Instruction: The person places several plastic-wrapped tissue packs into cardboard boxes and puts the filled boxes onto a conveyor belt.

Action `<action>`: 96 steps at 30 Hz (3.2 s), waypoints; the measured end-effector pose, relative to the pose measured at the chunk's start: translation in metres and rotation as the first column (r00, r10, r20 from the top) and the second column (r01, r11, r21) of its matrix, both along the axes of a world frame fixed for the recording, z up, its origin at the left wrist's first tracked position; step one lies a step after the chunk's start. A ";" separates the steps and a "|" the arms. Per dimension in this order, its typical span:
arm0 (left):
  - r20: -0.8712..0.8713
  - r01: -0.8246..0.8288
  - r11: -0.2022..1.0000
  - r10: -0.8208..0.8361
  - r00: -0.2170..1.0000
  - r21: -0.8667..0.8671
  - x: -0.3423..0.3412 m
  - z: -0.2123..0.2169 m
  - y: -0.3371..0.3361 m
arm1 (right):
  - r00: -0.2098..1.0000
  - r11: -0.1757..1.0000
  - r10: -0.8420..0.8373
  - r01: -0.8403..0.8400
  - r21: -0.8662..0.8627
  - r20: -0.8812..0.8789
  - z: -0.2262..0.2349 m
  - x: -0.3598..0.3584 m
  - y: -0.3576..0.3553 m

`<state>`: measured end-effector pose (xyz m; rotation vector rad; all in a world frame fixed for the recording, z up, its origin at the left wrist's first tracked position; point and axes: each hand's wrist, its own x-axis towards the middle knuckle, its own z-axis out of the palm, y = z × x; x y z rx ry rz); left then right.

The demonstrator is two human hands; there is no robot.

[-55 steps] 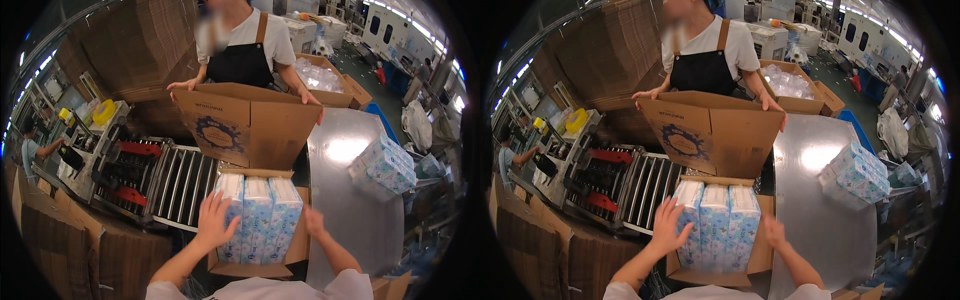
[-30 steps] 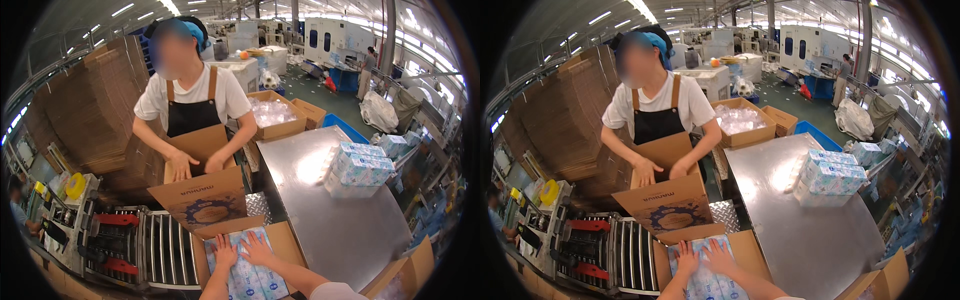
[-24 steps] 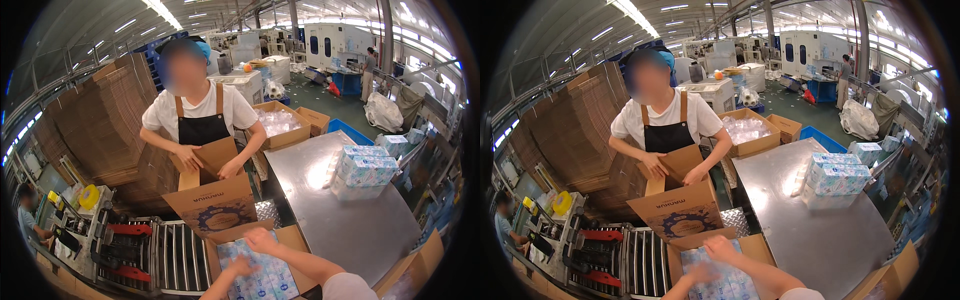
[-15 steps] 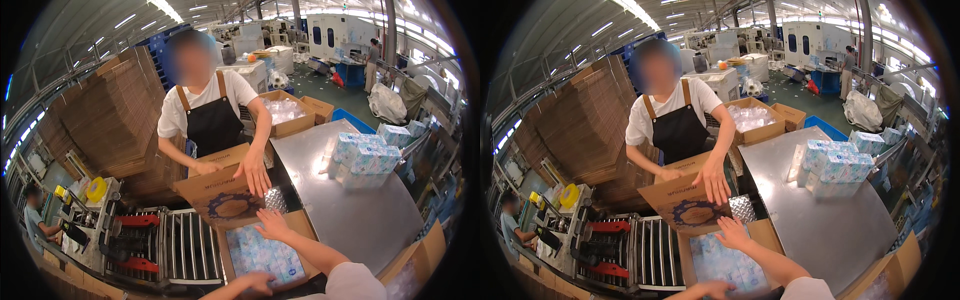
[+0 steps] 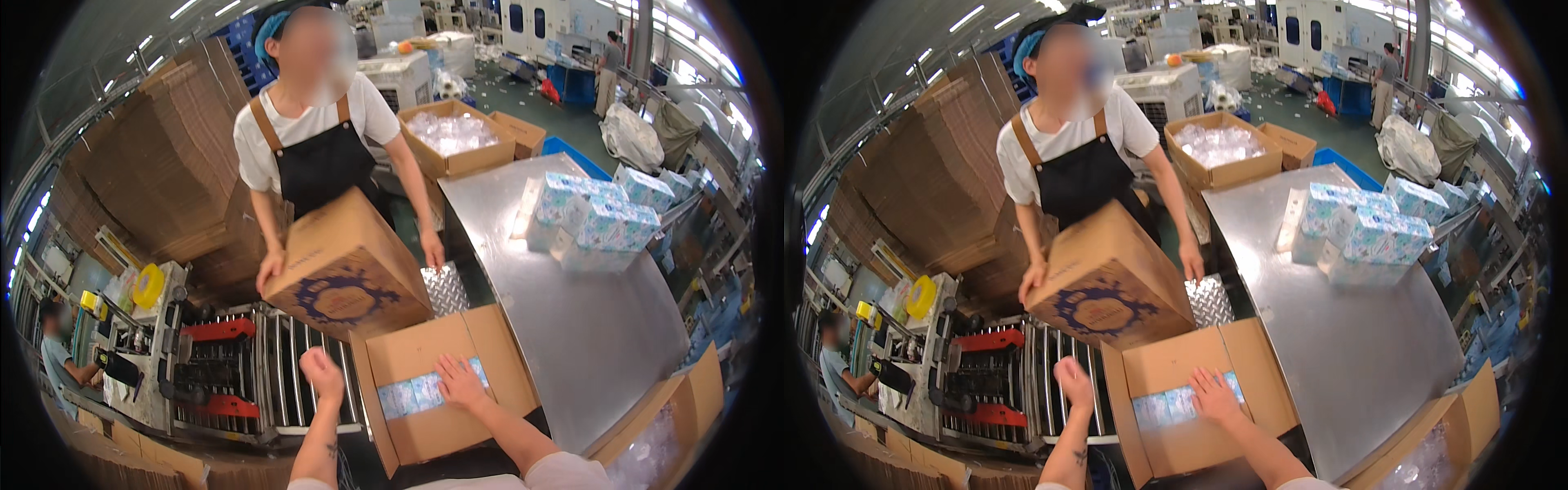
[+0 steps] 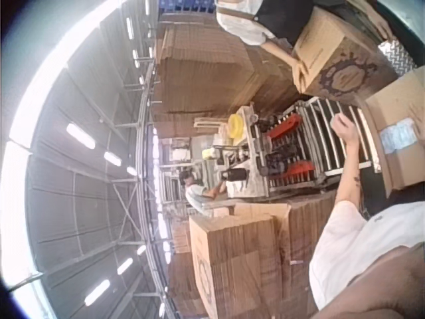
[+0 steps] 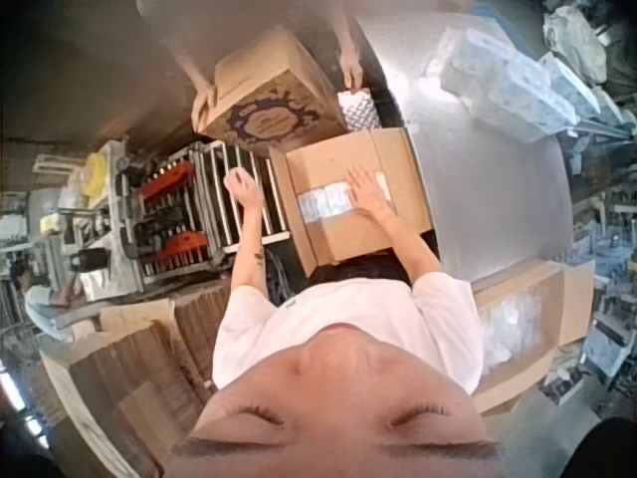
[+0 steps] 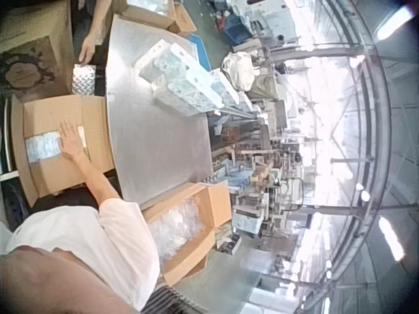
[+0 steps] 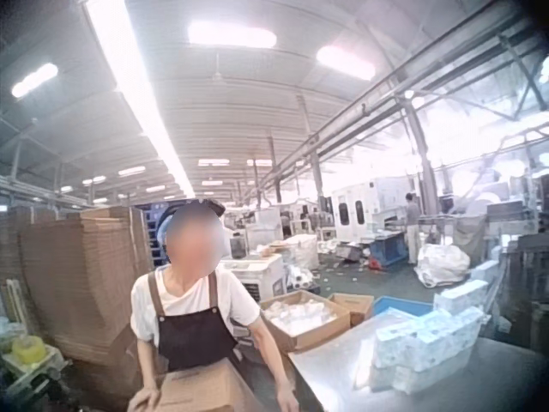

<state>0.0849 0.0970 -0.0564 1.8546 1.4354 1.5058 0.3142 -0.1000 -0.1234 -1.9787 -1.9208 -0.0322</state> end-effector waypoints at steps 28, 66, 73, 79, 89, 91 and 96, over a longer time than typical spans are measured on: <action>-0.628 -0.202 0.928 -0.042 0.777 -0.313 -0.060 -0.068 -0.117 | -0.427 0.888 0.460 0.244 0.391 -0.778 0.005 0.054 -0.120; -0.784 -0.427 0.861 0.055 0.618 -0.276 -0.254 -0.079 0.193 | 0.772 0.727 0.134 -0.503 -0.468 -0.621 -0.038 -0.175 0.134; -0.689 -0.264 0.867 -0.119 0.715 -0.423 -0.261 -0.026 0.164 | 0.937 0.440 -0.215 -0.159 -0.884 -0.276 -0.088 -0.059 -0.041; -0.657 -0.068 0.909 0.346 0.670 0.410 -0.271 0.169 -0.015 | 0.959 0.461 -0.148 -0.150 -0.875 -0.242 -0.085 -0.009 -0.070; -0.839 -0.533 0.803 0.466 0.281 0.267 -0.366 0.442 -0.173 | 0.922 0.887 0.147 -0.283 -0.365 -0.358 -0.162 0.033 0.019; -0.866 -0.540 0.797 0.447 0.224 0.271 -0.360 0.446 -0.180 | 0.888 0.818 0.091 -0.325 -0.475 -0.451 -0.068 -0.009 0.039; -0.613 -0.446 0.555 0.790 0.016 0.702 -0.369 0.449 -0.208 | 0.811 0.810 0.043 -0.369 -0.455 -0.583 -0.063 -0.018 -0.002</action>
